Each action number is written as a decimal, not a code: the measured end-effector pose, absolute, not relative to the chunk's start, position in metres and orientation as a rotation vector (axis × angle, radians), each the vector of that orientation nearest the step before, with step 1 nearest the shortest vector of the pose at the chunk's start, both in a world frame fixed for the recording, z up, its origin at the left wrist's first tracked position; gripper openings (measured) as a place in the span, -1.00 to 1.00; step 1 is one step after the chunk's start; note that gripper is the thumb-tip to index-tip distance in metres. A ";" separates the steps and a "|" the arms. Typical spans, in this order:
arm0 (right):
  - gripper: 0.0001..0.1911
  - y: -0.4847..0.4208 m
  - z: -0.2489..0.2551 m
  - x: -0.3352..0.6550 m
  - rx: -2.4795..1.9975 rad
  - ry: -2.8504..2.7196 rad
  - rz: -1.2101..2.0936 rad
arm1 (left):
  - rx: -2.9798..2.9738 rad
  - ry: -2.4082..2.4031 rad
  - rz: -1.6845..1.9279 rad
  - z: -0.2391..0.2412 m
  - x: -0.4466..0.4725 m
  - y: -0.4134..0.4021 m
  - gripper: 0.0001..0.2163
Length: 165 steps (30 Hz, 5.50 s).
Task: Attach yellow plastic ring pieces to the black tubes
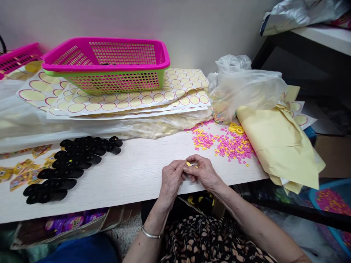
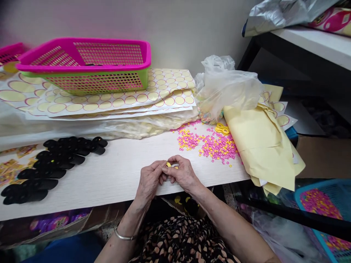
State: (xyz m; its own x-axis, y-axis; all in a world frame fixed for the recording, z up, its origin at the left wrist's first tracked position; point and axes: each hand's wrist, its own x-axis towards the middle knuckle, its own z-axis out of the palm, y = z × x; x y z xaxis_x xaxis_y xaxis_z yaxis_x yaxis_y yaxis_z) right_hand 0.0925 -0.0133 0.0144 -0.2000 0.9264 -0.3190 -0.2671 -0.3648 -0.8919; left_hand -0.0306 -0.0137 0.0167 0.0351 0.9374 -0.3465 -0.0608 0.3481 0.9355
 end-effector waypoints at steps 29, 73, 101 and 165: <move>-0.61 -0.008 0.024 0.089 -1.334 -0.856 1.787 | 0.930 1.224 0.929 0.016 -0.036 -0.011 -0.69; -0.70 -0.002 0.040 0.101 -1.398 -0.926 1.906 | 1.079 1.388 0.731 0.031 -0.033 0.004 -0.70; -0.44 -0.088 0.029 0.155 -0.803 -0.805 1.981 | 1.768 0.906 1.143 0.045 -0.016 -0.062 -0.73; -0.38 -0.120 -0.055 0.162 -1.681 -2.294 1.486 | 0.985 2.617 1.869 0.008 -0.218 -0.061 -0.72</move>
